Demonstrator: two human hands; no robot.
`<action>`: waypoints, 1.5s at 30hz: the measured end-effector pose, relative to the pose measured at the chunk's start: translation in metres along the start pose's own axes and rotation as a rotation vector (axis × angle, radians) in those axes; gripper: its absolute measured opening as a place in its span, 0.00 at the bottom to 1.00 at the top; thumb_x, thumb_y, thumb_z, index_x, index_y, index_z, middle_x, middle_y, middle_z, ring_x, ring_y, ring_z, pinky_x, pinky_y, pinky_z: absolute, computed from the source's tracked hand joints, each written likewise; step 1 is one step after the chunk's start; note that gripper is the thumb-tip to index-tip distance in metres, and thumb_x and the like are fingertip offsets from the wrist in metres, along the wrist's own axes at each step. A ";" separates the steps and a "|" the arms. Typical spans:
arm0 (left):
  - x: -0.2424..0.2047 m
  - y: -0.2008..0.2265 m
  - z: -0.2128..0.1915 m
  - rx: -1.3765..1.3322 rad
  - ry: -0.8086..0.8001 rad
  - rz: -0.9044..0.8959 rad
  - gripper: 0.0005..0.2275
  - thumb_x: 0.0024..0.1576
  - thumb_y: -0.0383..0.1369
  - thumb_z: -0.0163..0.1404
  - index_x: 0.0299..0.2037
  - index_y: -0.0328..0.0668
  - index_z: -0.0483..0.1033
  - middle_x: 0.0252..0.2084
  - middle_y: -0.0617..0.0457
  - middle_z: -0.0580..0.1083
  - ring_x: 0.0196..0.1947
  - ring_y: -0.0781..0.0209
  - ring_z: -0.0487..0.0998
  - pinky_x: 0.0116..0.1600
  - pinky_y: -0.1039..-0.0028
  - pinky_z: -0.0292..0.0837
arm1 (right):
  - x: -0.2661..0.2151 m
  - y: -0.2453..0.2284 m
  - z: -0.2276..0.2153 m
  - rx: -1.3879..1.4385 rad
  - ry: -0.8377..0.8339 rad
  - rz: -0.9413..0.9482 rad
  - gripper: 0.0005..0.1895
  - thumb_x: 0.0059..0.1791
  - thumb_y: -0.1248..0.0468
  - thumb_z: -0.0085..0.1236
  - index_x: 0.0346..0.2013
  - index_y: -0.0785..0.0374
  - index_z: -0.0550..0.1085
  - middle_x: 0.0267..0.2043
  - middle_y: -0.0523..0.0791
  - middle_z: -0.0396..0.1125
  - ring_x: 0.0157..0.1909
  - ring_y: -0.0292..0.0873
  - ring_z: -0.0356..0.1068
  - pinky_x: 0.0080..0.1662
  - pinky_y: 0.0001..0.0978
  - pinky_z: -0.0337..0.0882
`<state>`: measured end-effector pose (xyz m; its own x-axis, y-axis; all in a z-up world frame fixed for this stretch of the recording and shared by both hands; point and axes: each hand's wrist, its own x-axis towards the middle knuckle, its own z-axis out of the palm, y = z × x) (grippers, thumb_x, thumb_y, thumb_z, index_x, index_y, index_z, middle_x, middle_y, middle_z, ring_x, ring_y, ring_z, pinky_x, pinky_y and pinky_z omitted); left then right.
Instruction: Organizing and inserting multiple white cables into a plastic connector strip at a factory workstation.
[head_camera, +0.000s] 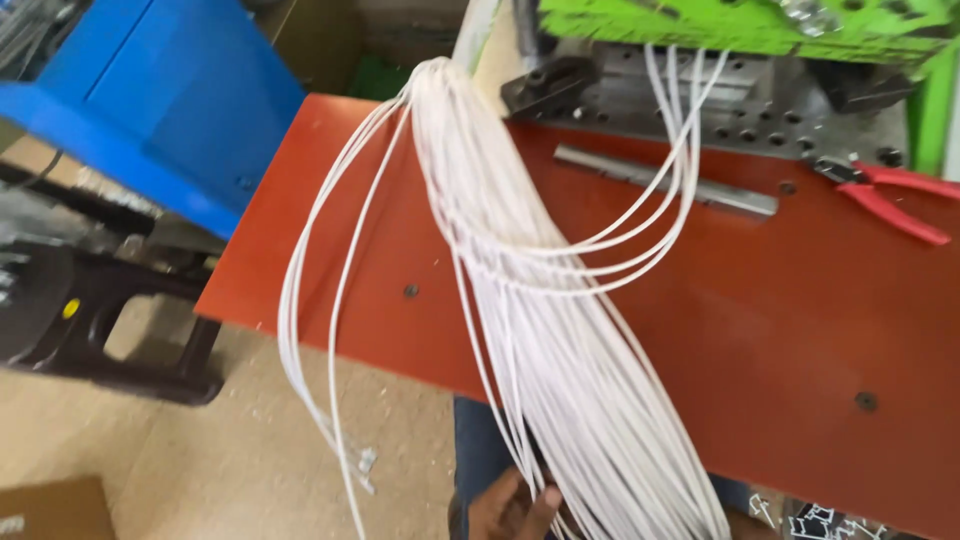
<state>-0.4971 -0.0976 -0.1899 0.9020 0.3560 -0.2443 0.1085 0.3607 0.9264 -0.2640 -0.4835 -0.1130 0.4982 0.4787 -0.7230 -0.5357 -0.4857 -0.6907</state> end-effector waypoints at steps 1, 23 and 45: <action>0.030 0.043 0.020 -0.019 0.015 -0.014 0.12 0.59 0.25 0.55 0.47 0.17 0.79 0.36 0.28 0.81 0.35 0.51 0.83 0.44 0.63 0.78 | 0.006 -0.006 0.019 -0.002 -0.019 0.015 0.48 0.39 0.62 0.70 0.70 0.69 0.58 0.65 0.58 0.64 0.68 0.55 0.64 0.69 0.52 0.60; -0.015 0.155 0.025 -0.425 -0.285 -0.307 0.12 0.66 0.30 0.43 0.50 0.26 0.74 0.31 0.39 0.78 0.28 0.53 0.81 0.35 0.66 0.77 | 0.009 -0.018 0.079 -0.688 0.076 0.294 0.47 0.45 0.53 0.71 0.74 0.57 0.58 0.71 0.50 0.60 0.77 0.48 0.57 0.75 0.51 0.58; 0.044 0.261 0.141 0.618 -0.765 0.542 0.14 0.67 0.40 0.50 0.47 0.34 0.77 0.46 0.41 0.79 0.50 0.48 0.82 0.58 0.60 0.77 | -0.122 -0.188 0.068 -0.912 -0.002 -0.556 0.15 0.55 0.55 0.51 0.53 0.56 0.77 0.30 0.37 0.73 0.34 0.34 0.74 0.33 0.34 0.76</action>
<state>-0.3702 -0.1094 0.0816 0.8892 -0.3636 0.2776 -0.3792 -0.2466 0.8918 -0.2702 -0.4007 0.1063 0.5137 0.8024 -0.3038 0.4794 -0.5621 -0.6739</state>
